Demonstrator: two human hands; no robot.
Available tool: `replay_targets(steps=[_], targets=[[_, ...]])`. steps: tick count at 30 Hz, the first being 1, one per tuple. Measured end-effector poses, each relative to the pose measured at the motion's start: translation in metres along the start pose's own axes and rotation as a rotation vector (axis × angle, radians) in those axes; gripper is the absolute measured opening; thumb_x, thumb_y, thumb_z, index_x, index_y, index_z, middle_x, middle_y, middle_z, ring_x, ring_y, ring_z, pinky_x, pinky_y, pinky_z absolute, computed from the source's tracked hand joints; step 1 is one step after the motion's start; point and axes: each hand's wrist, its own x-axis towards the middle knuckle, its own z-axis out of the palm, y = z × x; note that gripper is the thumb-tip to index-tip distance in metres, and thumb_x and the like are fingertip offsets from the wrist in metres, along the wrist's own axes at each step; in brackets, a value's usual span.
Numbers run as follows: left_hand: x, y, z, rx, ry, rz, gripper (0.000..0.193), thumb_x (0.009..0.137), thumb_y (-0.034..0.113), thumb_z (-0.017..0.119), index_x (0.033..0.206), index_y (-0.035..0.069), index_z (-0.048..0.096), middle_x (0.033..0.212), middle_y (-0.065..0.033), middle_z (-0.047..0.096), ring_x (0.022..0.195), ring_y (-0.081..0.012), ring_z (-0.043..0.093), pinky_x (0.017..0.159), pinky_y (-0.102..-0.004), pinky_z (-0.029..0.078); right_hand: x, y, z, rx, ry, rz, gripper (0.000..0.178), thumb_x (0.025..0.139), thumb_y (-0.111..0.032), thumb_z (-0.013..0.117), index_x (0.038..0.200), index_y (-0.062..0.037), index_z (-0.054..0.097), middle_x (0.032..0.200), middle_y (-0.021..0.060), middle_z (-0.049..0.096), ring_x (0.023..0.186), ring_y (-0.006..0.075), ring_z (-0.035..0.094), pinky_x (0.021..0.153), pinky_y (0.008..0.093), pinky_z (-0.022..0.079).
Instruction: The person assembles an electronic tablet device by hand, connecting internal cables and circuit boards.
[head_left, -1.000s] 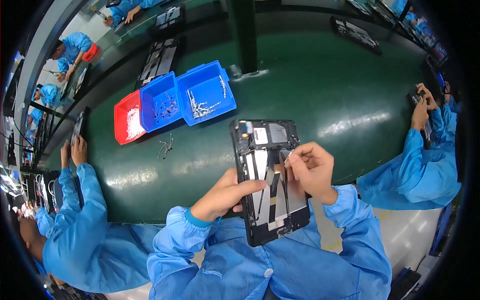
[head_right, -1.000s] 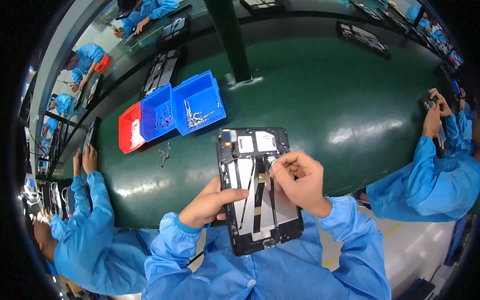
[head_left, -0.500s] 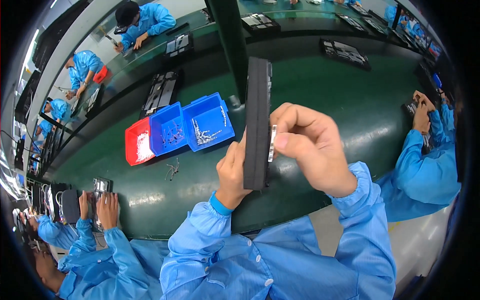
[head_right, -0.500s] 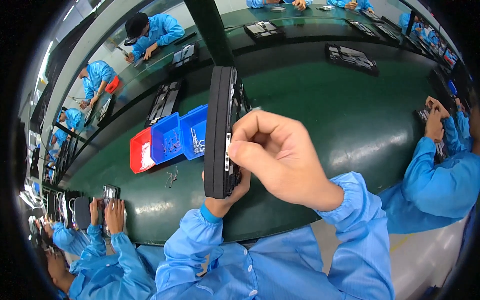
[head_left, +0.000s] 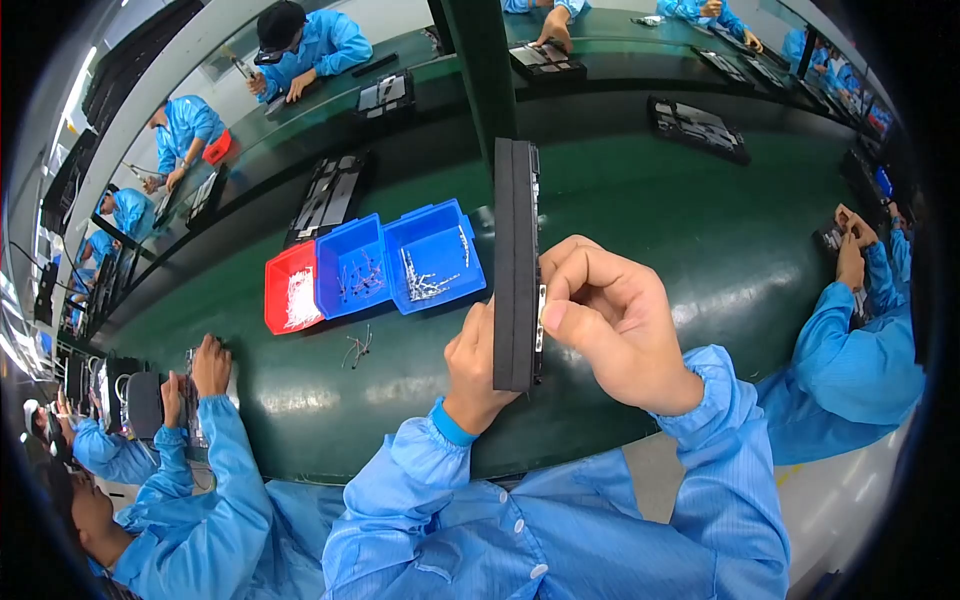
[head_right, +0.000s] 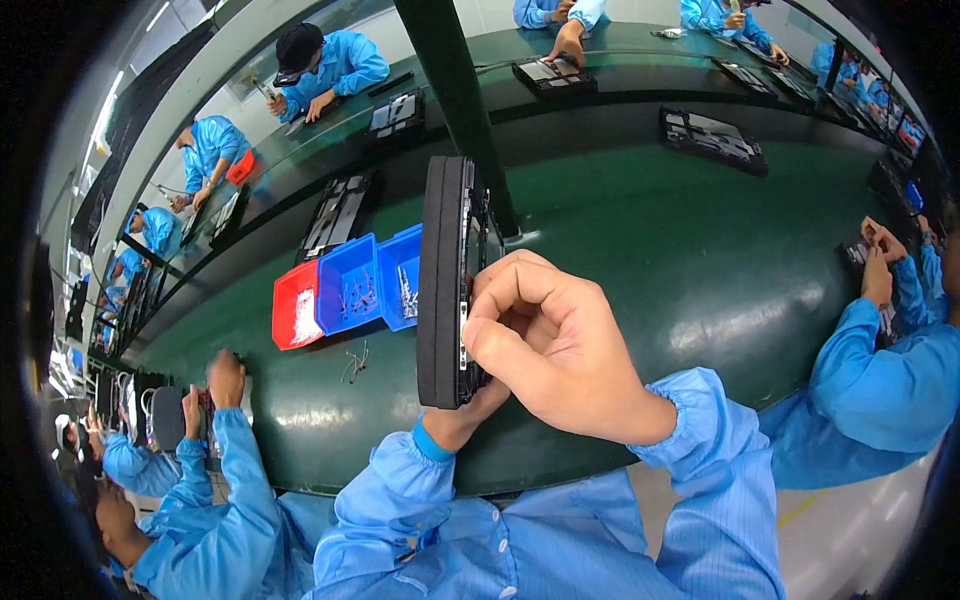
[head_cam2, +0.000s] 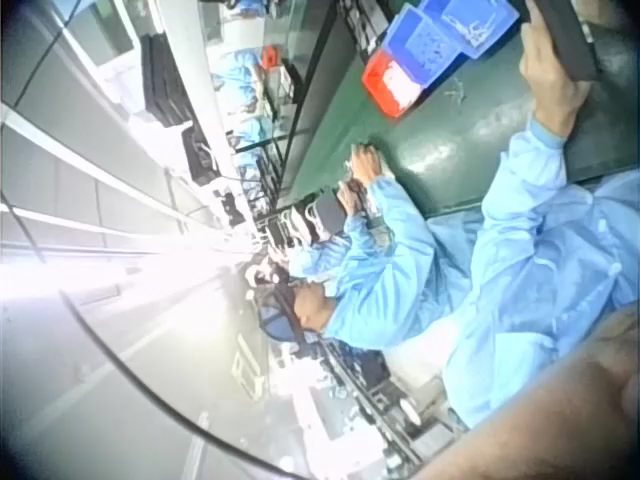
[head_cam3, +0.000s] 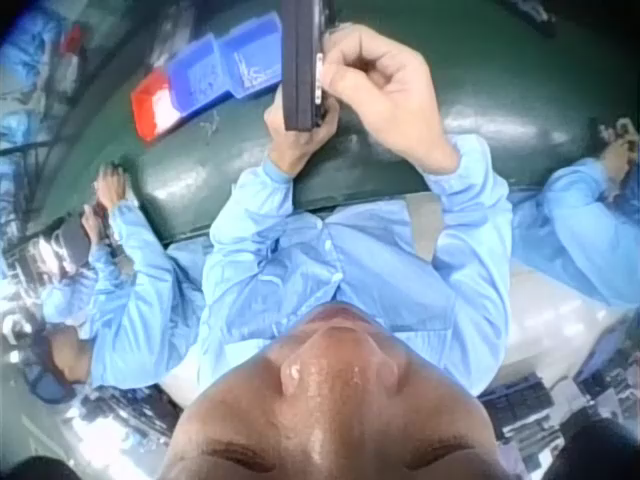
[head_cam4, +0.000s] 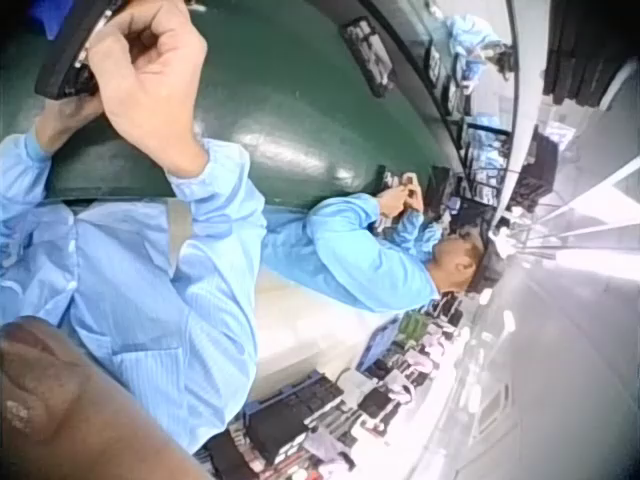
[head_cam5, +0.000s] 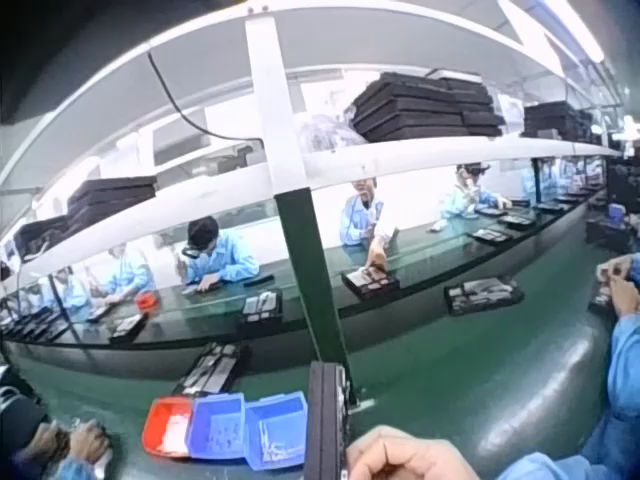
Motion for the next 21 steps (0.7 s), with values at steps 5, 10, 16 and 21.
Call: replay_targets(steps=[5,10,16,21], targets=[[0.006,0.008,-0.004,0.087,-0.001,0.068,0.053,0.071,0.004,0.074,0.122,-0.005,0.061,0.115,-0.0160,0.067,0.070,-0.0230,0.060,0.056,-0.0329,0.054,0.000,0.000,-0.001,0.011,-0.003,-0.010,0.004,0.087,0.003,0.063,0.086,0.0034,0.059,0.098,0.0070,0.055,0.088,0.0104,0.055,0.079,0.0252,0.047],[0.006,0.011,-0.007,0.125,-0.012,0.061,0.050,0.073,0.005,0.071,0.122,-0.005,0.062,0.118,-0.0177,0.066,0.070,-0.0230,0.060,0.056,-0.0323,0.054,0.000,0.001,0.004,-0.023,-0.001,-0.040,0.005,0.087,-0.001,0.060,0.083,-0.0009,0.057,0.094,0.0041,0.051,0.079,0.0076,0.046,0.068,0.0218,0.040],[-0.003,0.008,-0.004,0.150,-0.058,0.045,0.049,0.075,0.007,0.070,0.121,-0.007,0.061,0.120,-0.0202,0.065,0.068,-0.0223,0.059,0.054,-0.0309,0.053,-0.005,-0.002,-0.002,0.039,-0.031,-0.002,0.003,0.085,0.005,0.060,0.082,0.0039,0.058,0.096,0.0087,0.053,0.087,0.0121,0.056,0.080,0.0268,0.048],[0.002,0.013,-0.007,0.116,-0.047,0.069,0.048,0.075,0.006,0.069,0.120,-0.008,0.061,0.120,-0.0203,0.065,0.067,-0.0215,0.059,0.053,-0.0303,0.052,-0.006,-0.005,-0.001,0.035,-0.025,0.006,0.004,0.083,0.006,0.059,0.080,0.0045,0.058,0.096,0.0092,0.053,0.086,0.0124,0.056,0.080,0.0282,0.050]])
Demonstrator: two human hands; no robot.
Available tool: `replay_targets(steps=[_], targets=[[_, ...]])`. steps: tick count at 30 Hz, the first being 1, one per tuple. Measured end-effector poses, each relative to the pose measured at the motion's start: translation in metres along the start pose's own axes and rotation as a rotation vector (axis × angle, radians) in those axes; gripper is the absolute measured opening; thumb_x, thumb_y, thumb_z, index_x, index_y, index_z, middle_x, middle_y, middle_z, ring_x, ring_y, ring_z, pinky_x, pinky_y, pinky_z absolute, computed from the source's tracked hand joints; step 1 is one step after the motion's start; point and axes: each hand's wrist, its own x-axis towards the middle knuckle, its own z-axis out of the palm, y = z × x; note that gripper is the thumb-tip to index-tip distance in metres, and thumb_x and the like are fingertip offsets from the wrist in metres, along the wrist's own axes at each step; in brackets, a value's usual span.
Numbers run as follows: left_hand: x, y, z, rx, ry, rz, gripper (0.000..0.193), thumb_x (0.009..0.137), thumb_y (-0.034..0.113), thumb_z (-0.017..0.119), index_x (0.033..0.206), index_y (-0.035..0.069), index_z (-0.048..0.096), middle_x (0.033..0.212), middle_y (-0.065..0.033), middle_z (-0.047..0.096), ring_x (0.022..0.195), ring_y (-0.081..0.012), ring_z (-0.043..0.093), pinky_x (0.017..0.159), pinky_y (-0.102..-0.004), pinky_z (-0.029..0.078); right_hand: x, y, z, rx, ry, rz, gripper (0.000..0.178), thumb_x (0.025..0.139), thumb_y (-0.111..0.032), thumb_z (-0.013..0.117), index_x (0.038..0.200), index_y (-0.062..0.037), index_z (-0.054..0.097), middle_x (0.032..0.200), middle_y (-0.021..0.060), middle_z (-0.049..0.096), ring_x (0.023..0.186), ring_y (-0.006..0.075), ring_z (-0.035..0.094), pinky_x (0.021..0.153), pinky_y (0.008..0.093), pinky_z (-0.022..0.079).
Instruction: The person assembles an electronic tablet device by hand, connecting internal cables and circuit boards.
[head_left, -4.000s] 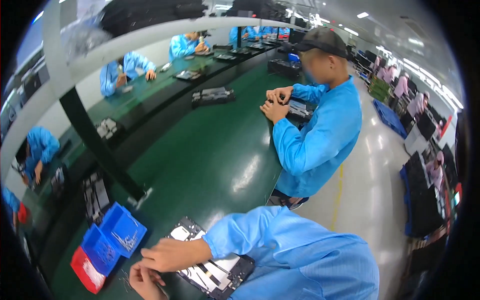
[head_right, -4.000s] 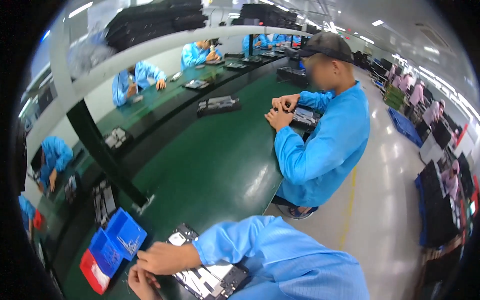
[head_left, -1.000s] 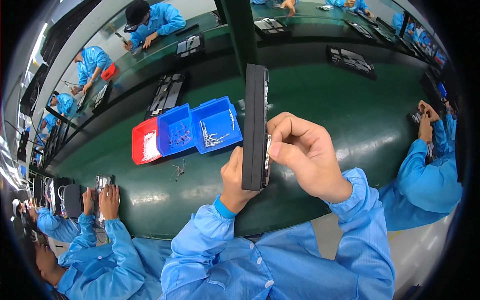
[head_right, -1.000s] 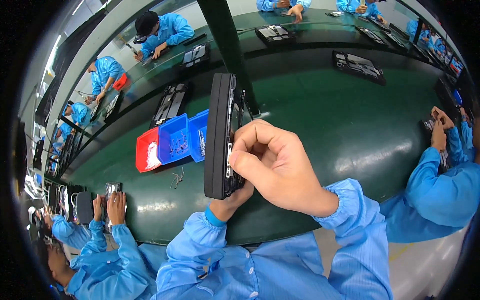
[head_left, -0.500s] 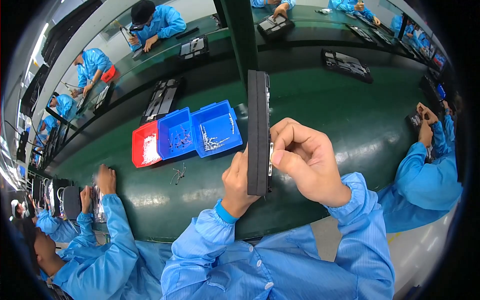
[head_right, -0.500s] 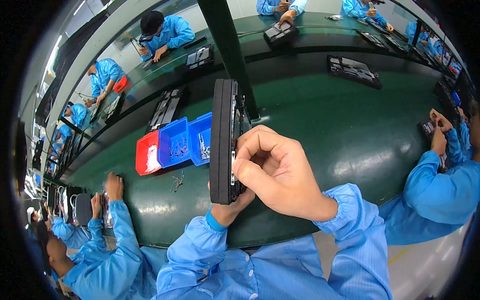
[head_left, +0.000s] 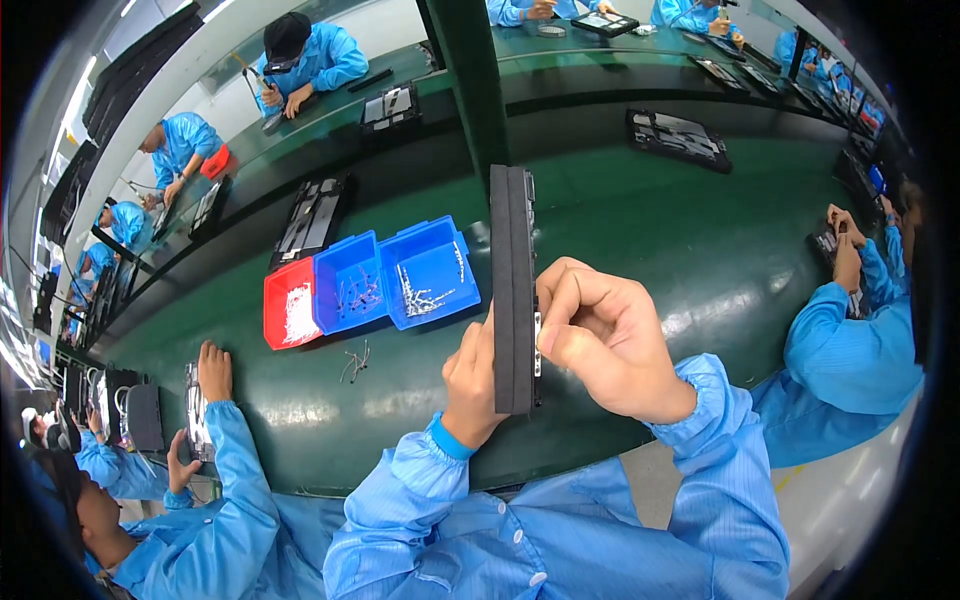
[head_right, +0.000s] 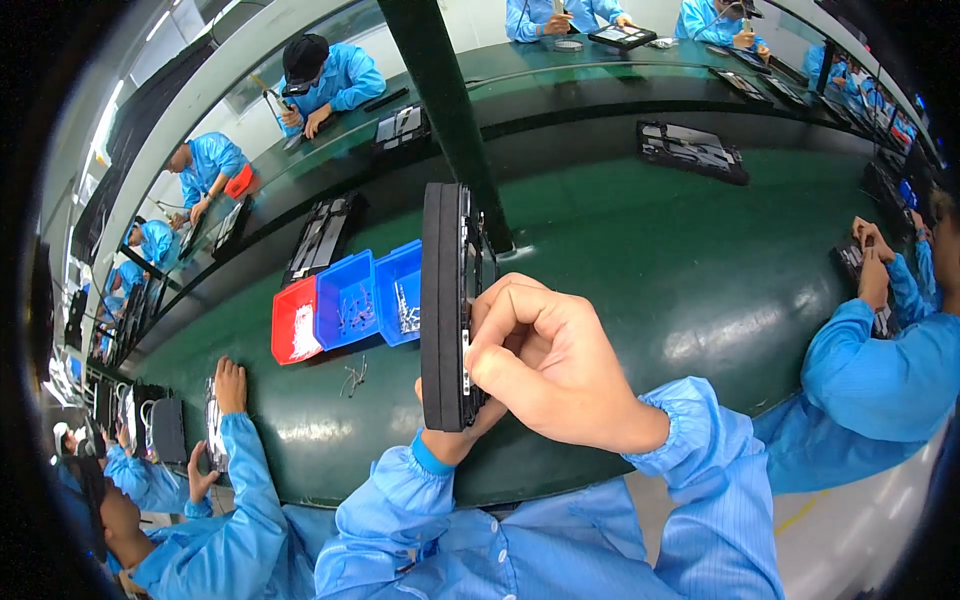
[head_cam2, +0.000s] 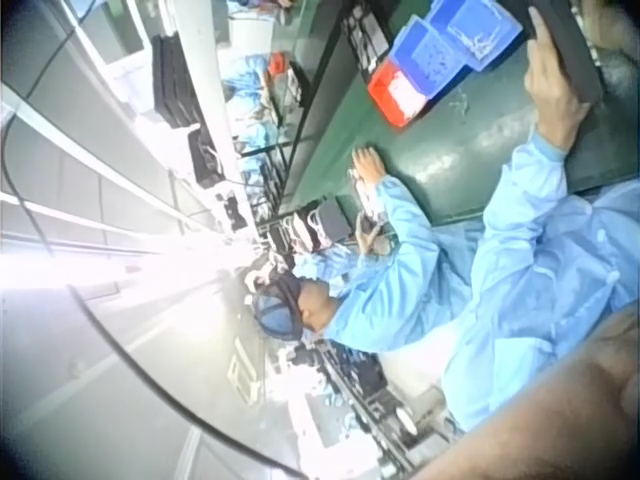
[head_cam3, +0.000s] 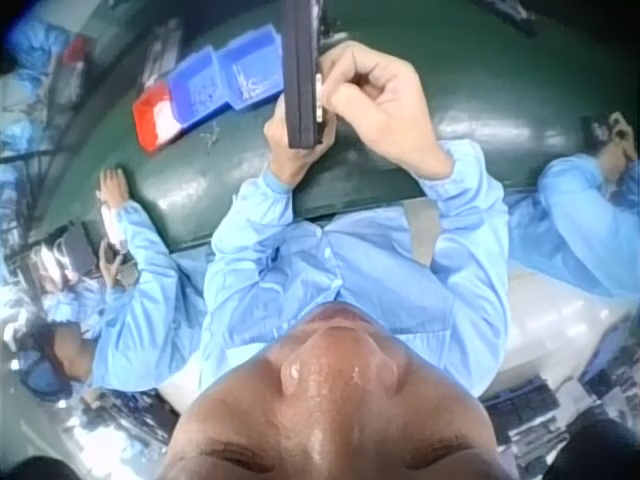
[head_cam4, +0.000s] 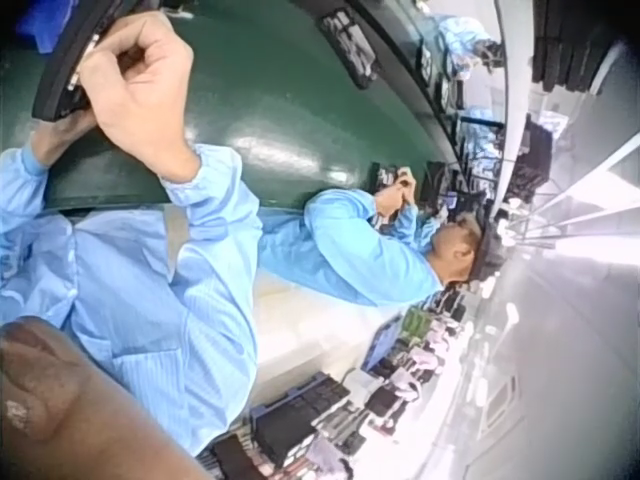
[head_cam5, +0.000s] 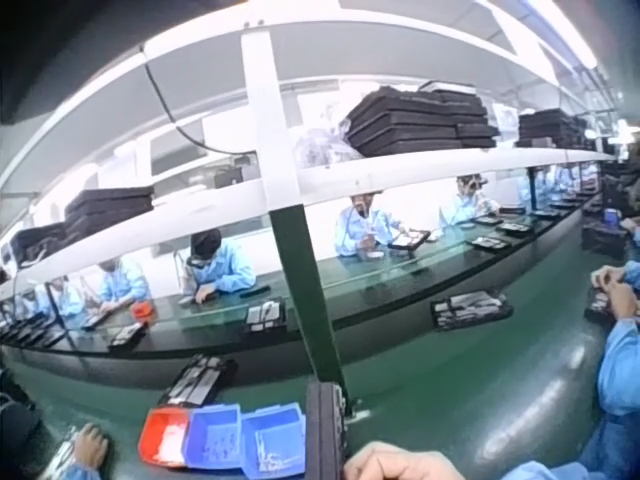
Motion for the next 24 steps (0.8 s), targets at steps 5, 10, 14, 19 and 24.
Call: replay_targets(steps=[5,10,14,19,24], targets=[[0.0006,-0.0051,0.0035,0.028,0.028,0.061,0.047,0.075,0.006,0.070,0.119,-0.008,0.062,0.120,-0.0206,0.065,0.068,-0.0218,0.060,0.053,-0.0306,0.053,0.0017,0.0001,-0.0002,0.003,-0.001,-0.016,0.004,0.083,0.007,0.060,0.080,0.0047,0.058,0.096,0.0091,0.053,0.086,0.0120,0.056,0.080,0.0278,0.049],[0.0015,-0.0043,0.0044,0.044,0.028,0.047,0.046,0.075,0.007,0.070,0.118,-0.008,0.062,0.121,-0.0215,0.065,0.069,-0.0226,0.061,0.053,-0.0316,0.053,0.0031,0.0016,-0.0048,-0.018,-0.027,-0.036,0.003,0.083,0.006,0.059,0.081,0.0042,0.058,0.095,0.0090,0.054,0.086,0.0116,0.056,0.079,0.0268,0.049],[-0.0011,-0.0036,0.0047,0.020,0.023,-0.005,0.043,0.075,0.008,0.072,0.115,-0.006,0.064,0.113,-0.0176,0.067,0.068,-0.0221,0.060,0.052,-0.0319,0.052,0.0034,-0.0033,0.0000,0.019,0.036,0.061,0.001,0.081,0.002,0.059,0.081,0.0015,0.058,0.091,0.0069,0.057,0.080,0.0110,0.054,0.071,0.0252,0.045],[0.0045,-0.0007,0.0070,0.066,0.085,0.036,0.040,0.074,0.010,0.079,0.109,-0.002,0.065,0.094,-0.0093,0.066,0.066,-0.0207,0.058,0.051,-0.0325,0.051,0.0063,0.0036,-0.0066,0.144,0.058,0.107,0.005,0.087,0.002,0.060,0.089,0.0048,0.063,0.086,0.0072,0.066,0.080,0.0102,0.062,0.074,0.0267,0.053],[0.0053,0.0001,0.0055,0.051,0.095,0.039,0.051,0.074,0.009,0.079,0.119,-0.006,0.062,0.093,-0.0104,0.066,0.064,-0.0201,0.059,0.051,-0.0322,0.051,0.0071,0.0004,-0.0076,0.133,0.062,0.105,0.005,0.087,0.001,0.060,0.089,0.0050,0.062,0.087,0.0079,0.066,0.079,0.0104,0.063,0.074,0.0271,0.053]])
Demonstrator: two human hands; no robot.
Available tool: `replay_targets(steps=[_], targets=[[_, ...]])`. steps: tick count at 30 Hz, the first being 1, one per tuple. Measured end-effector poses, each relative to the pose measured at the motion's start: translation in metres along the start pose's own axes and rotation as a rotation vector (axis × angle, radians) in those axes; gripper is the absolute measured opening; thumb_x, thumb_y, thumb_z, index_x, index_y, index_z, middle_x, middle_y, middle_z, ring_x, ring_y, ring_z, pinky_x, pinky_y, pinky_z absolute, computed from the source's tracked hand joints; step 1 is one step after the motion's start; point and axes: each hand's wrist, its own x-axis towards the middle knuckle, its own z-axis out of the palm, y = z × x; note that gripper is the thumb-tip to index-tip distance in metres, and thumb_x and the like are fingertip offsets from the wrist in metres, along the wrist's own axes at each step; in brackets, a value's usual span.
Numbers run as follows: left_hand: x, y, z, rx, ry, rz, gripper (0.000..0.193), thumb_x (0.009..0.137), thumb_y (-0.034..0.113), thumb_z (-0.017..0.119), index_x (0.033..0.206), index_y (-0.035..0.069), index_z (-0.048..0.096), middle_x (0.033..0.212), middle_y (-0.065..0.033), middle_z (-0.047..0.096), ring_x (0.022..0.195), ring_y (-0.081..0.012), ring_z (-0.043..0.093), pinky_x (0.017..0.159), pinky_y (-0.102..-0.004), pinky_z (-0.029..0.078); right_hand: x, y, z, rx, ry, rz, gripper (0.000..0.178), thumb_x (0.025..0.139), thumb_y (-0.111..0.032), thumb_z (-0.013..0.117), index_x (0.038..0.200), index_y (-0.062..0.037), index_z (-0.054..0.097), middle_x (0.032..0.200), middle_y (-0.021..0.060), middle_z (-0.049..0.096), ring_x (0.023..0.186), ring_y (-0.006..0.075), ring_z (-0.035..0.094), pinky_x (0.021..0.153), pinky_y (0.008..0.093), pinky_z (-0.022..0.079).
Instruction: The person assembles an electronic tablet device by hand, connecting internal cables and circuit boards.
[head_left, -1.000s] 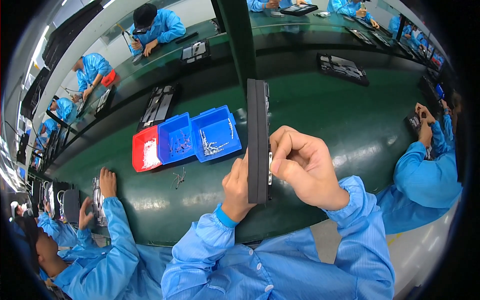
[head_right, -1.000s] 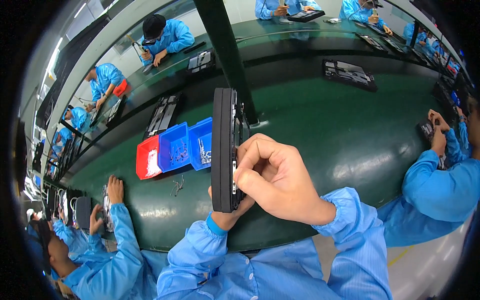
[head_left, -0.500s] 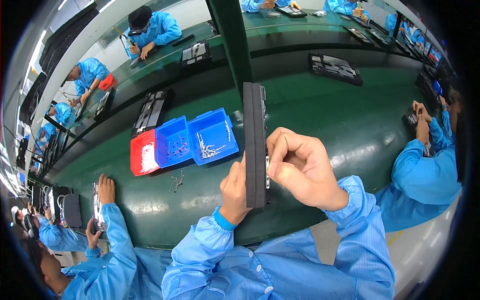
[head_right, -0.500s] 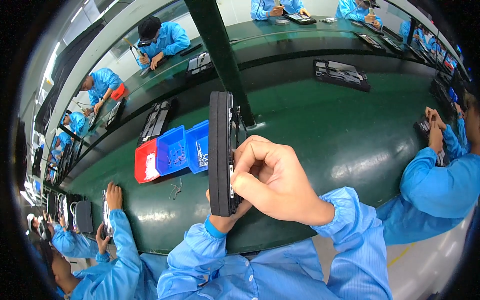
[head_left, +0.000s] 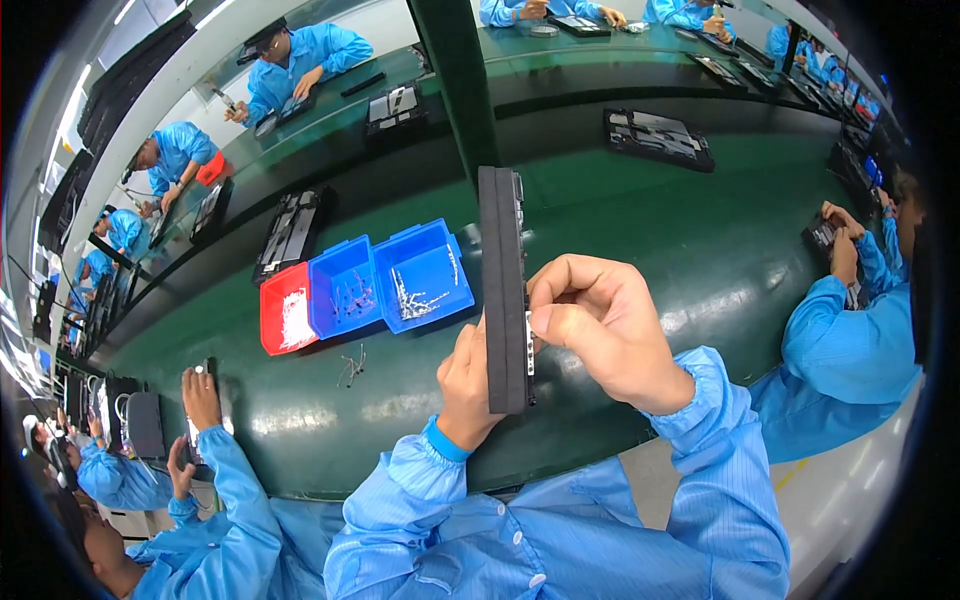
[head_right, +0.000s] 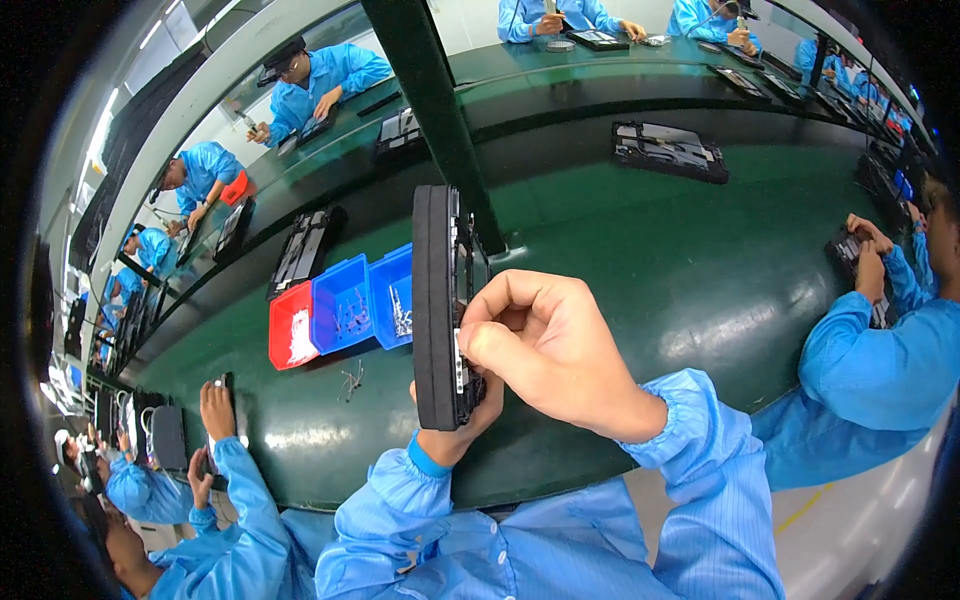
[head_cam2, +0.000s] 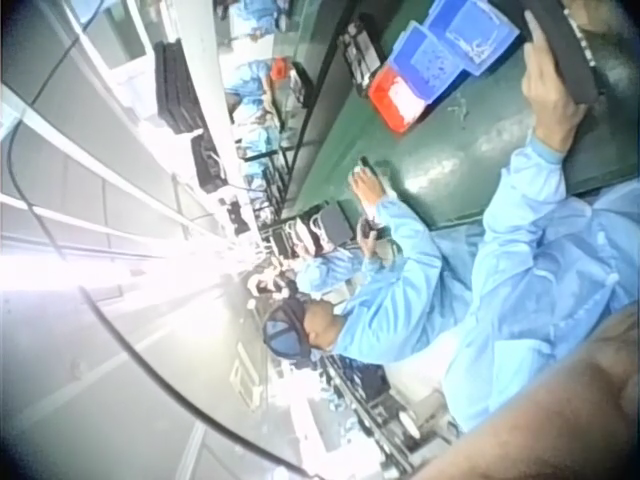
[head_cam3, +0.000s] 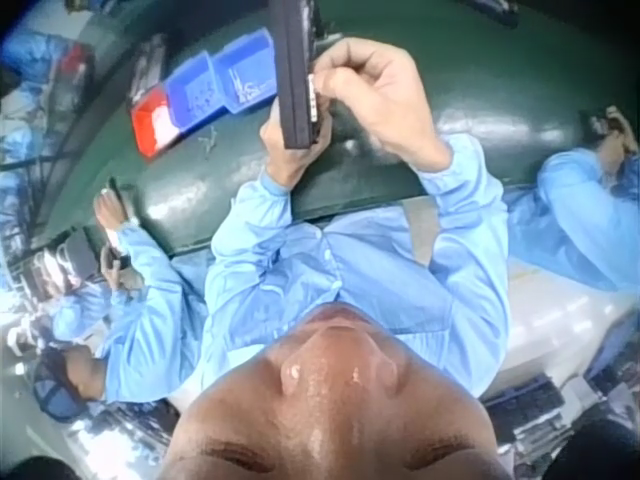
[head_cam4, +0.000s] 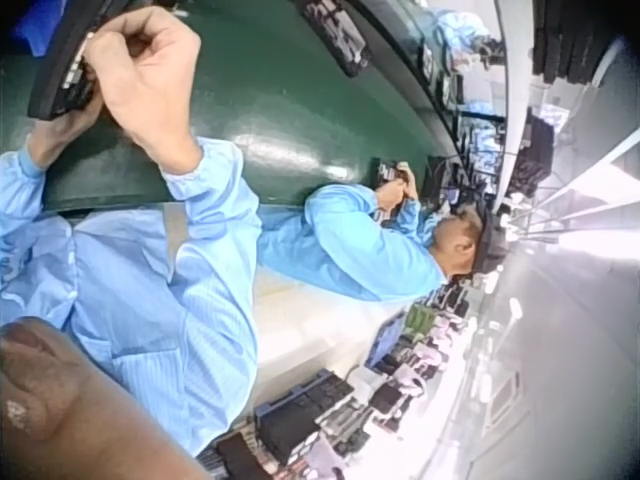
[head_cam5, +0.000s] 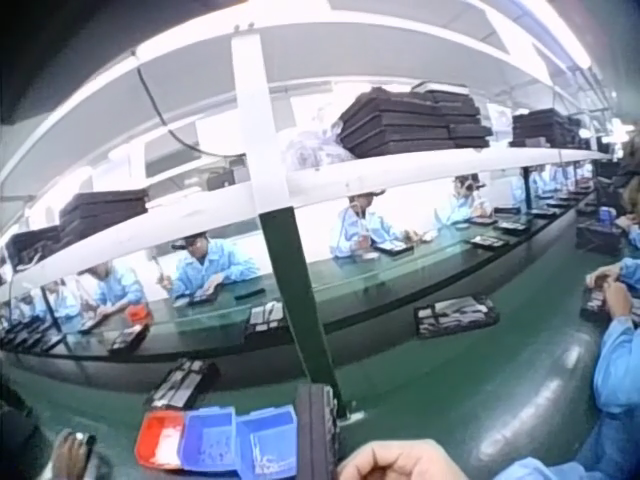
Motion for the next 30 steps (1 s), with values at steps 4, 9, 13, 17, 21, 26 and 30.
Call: replay_targets(steps=[4,9,13,17,21,26,30], targets=[[0.001,0.000,-0.001,0.045,-0.022,0.021,0.061,0.074,0.009,0.080,0.128,-0.010,0.057,0.089,-0.0117,0.066,0.061,-0.0193,0.059,0.051,-0.0313,0.051,0.001,-0.003,-0.003,-0.011,-0.020,0.020,0.004,0.087,0.001,0.061,0.089,0.0044,0.061,0.086,0.0076,0.065,0.080,0.0107,0.063,0.074,0.0278,0.054],[0.000,-0.001,0.000,0.020,-0.036,-0.042,0.062,0.074,0.009,0.079,0.128,-0.009,0.057,0.087,-0.0115,0.066,0.061,-0.0198,0.060,0.052,-0.0310,0.052,0.003,-0.001,-0.002,-0.006,-0.004,0.026,0.009,0.086,0.001,0.062,0.094,0.0037,0.059,0.090,0.0072,0.064,0.084,0.0113,0.062,0.078,0.0281,0.053],[-0.001,-0.004,0.002,-0.035,0.006,-0.007,0.060,0.073,0.006,0.076,0.128,-0.007,0.057,0.086,-0.0107,0.065,0.063,-0.0211,0.062,0.054,-0.0317,0.054,-0.002,-0.001,-0.001,0.012,-0.045,0.023,0.024,0.083,0.004,0.065,0.104,0.0026,0.054,0.099,0.0079,0.061,0.091,0.0121,0.061,0.085,0.0287,0.052],[-0.008,-0.005,0.000,-0.097,-0.043,-0.097,0.062,0.072,0.005,0.074,0.131,-0.007,0.056,0.086,-0.0104,0.065,0.063,-0.0215,0.062,0.055,-0.0321,0.054,-0.002,0.003,0.000,-0.014,-0.051,-0.002,0.031,0.080,0.006,0.068,0.108,0.0020,0.052,0.103,0.0082,0.059,0.095,0.0124,0.060,0.087,0.0292,0.052],[-0.005,-0.007,-0.002,0.004,-0.043,0.002,0.068,0.073,0.007,0.075,0.136,-0.008,0.053,0.082,-0.0094,0.062,0.062,-0.0205,0.061,0.055,-0.0318,0.054,-0.001,0.002,0.002,-0.032,-0.053,0.009,0.031,0.080,0.006,0.067,0.108,0.0020,0.052,0.102,0.0079,0.058,0.094,0.0124,0.060,0.087,0.0289,0.051],[-0.001,-0.005,-0.003,-0.009,-0.042,-0.031,0.070,0.074,0.009,0.077,0.137,-0.009,0.051,0.079,-0.0091,0.060,0.061,-0.0196,0.061,0.056,-0.0313,0.054,-0.002,0.006,0.003,-0.026,-0.039,-0.030,0.034,0.078,0.004,0.067,0.107,0.0014,0.051,0.102,0.0073,0.055,0.094,0.0125,0.057,0.087,0.0290,0.049],[-0.002,-0.006,-0.003,-0.040,-0.025,-0.036,0.069,0.075,0.009,0.077,0.137,-0.009,0.052,0.079,-0.0095,0.061,0.062,-0.0198,0.062,0.056,-0.0311,0.054,-0.004,0.011,0.004,-0.061,-0.065,-0.082,0.038,0.075,0.004,0.069,0.107,0.0011,0.050,0.103,0.0077,0.054,0.095,0.0126,0.055,0.087,0.0297,0.048]])
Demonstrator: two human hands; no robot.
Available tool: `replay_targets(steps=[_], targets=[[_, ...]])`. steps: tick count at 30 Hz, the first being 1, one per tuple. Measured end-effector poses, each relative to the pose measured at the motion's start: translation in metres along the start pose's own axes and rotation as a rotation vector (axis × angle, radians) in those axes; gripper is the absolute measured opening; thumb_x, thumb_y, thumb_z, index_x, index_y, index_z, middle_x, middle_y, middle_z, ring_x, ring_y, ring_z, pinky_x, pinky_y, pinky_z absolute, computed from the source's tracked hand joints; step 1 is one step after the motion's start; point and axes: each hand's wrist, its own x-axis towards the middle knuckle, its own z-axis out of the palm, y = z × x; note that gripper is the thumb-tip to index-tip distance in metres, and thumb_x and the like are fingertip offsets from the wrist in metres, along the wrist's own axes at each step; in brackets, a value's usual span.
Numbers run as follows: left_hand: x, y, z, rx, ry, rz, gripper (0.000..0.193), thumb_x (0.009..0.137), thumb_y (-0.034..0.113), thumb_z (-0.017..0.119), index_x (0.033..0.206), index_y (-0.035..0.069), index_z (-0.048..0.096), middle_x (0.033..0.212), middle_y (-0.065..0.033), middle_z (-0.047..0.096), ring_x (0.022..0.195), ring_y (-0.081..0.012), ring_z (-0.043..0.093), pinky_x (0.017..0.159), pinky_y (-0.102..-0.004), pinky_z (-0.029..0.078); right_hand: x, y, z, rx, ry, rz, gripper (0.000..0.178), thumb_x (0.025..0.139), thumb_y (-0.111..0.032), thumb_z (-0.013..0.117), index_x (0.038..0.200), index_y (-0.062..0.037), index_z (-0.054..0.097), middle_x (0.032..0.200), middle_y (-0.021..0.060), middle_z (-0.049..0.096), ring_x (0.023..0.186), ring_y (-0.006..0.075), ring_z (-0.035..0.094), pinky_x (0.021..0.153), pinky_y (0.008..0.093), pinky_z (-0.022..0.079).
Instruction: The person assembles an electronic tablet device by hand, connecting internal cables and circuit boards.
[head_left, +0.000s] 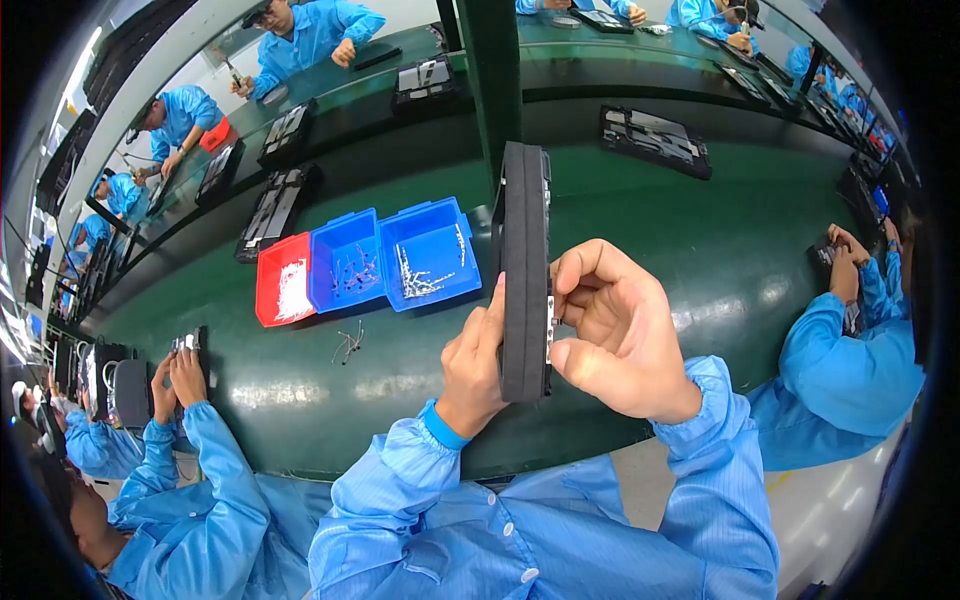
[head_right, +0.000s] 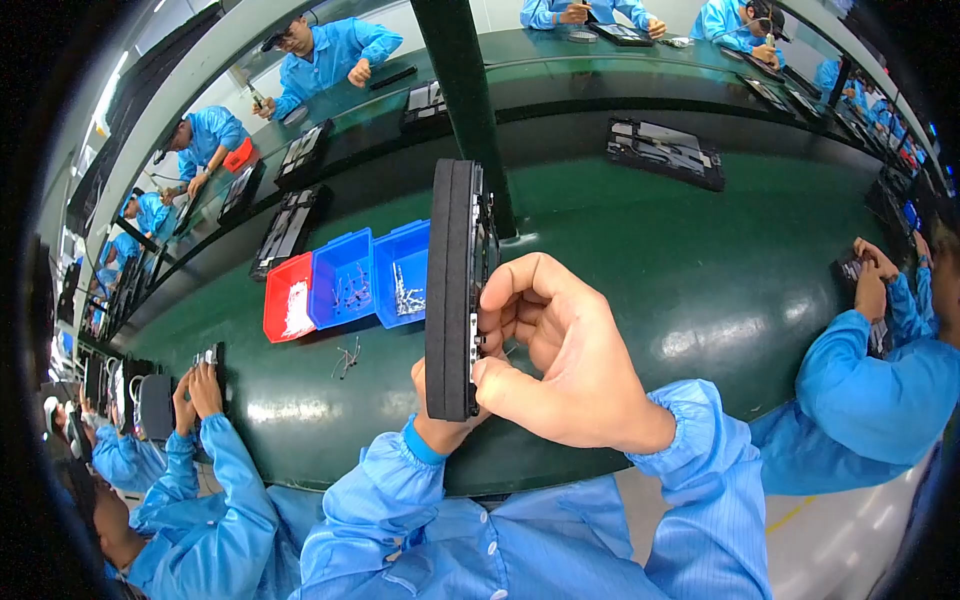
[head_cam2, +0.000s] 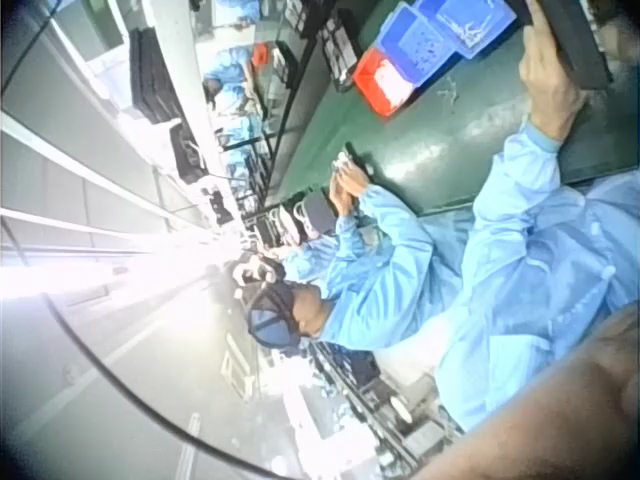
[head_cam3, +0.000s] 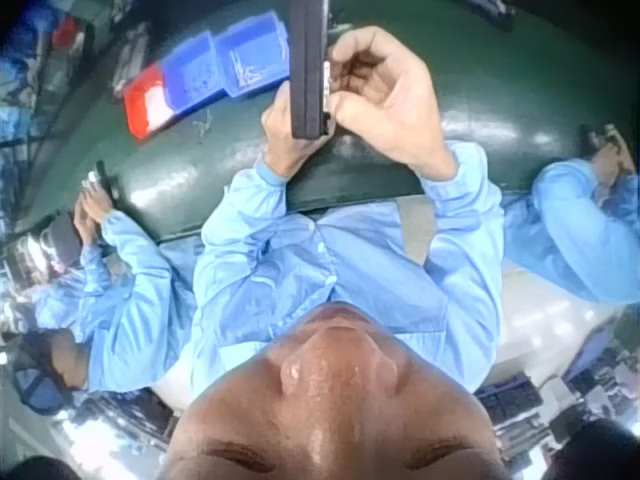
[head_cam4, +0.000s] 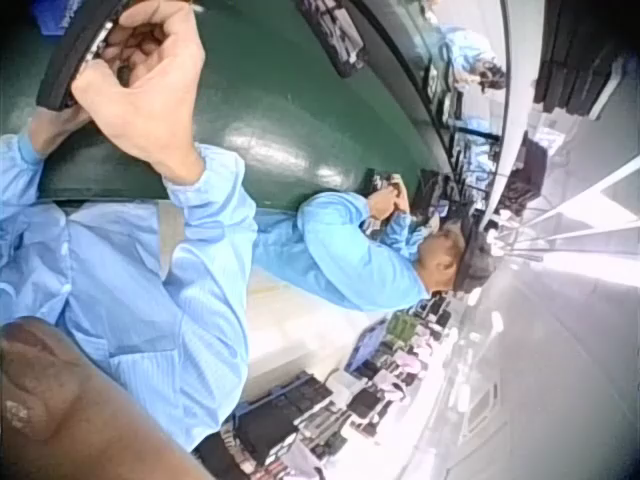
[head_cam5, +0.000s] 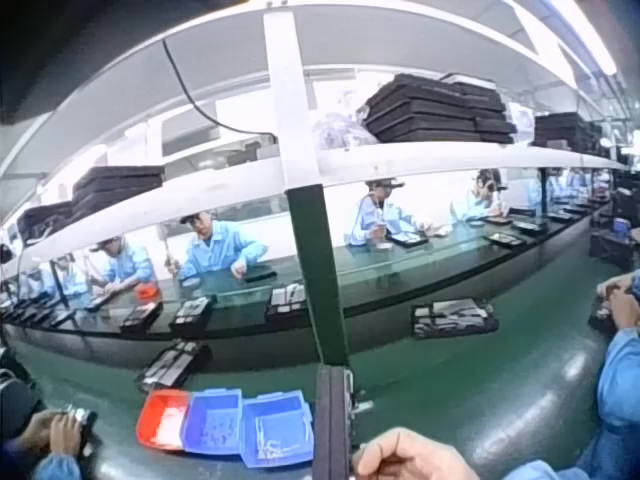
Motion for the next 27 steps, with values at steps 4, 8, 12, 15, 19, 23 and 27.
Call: replay_targets(steps=[4,8,12,15,19,23,27], targets=[[-0.008,-0.001,0.004,-0.066,-0.003,-0.058,0.069,0.075,0.010,0.077,0.136,-0.008,0.052,0.085,-0.0104,0.065,0.063,-0.0194,0.062,0.056,-0.0309,0.054,-0.003,-0.001,0.002,-0.042,-0.009,-0.008,0.042,0.072,-0.001,0.070,0.108,-0.0005,0.047,0.105,0.0080,0.053,0.096,0.0136,0.054,0.089,0.0302,0.046],[-0.007,-0.004,0.010,-0.106,0.031,-0.057,0.051,0.072,0.005,0.076,0.121,-0.005,0.062,0.099,-0.0120,0.069,0.065,-0.0220,0.063,0.056,-0.0322,0.054,-0.002,-0.003,-0.002,0.034,0.044,0.040,0.050,0.073,-0.008,0.077,0.112,-0.0018,0.048,0.108,0.0087,0.055,0.095,0.0147,0.056,0.087,0.0301,0.047],[-0.009,0.004,0.001,-0.223,0.060,-0.154,0.020,0.080,0.000,0.074,0.098,-0.002,0.066,0.074,-0.0028,0.065,0.064,-0.0094,0.061,0.054,-0.0271,0.048,-0.026,0.006,-0.060,-0.348,0.446,-0.167,0.030,0.092,-0.013,0.069,0.116,0.0013,0.057,0.100,0.0051,0.061,0.082,0.0079,0.057,0.075,0.0214,0.047],[0.003,0.029,-0.015,-0.735,0.035,-0.449,0.010,0.086,0.001,0.071,0.092,0.002,0.062,0.074,0.0014,0.061,0.062,-0.0076,0.055,0.055,-0.0244,0.042,-0.075,0.028,-0.102,-0.652,0.446,0.128,0.054,0.096,-0.028,0.065,0.138,0.0014,0.048,0.110,0.0053,0.058,0.070,0.0048,0.053,0.057,0.0194,0.041],[0.031,0.037,-0.019,-1.139,-0.394,-1.042,0.032,0.093,0.024,0.068,0.108,-0.004,0.059,0.080,-0.0063,0.064,0.045,-0.0077,0.048,0.033,-0.0238,0.033,-0.132,0.042,-0.078,-0.055,0.481,0.249,0.056,0.099,-0.038,0.059,0.136,0.0015,0.043,0.081,0.0076,0.066,0.050,0.0125,0.058,0.041,0.0222,0.041],[0.033,0.015,0.004,-1.031,-0.560,-1.047,0.068,0.089,0.045,0.073,0.123,-0.010,0.054,0.073,-0.0034,0.058,0.044,-0.0072,0.046,0.038,-0.0228,0.035,-0.119,0.047,-0.088,0.002,0.735,0.156,0.041,0.102,-0.036,0.053,0.120,0.0006,0.054,0.084,0.0087,0.068,0.046,0.0125,0.056,0.037,0.0216,0.039],[0.015,0.001,-0.004,-0.858,-0.650,-1.091,0.093,0.087,0.046,0.074,0.139,-0.021,0.036,0.059,0.0002,0.048,0.043,-0.0073,0.046,0.040,-0.0259,0.036,-0.052,0.044,-0.136,-0.087,0.718,0.113,0.031,0.103,-0.031,0.052,0.115,-0.0025,0.056,0.089,0.0072,0.065,0.055,0.0109,0.052,0.043,0.0251,0.036]])
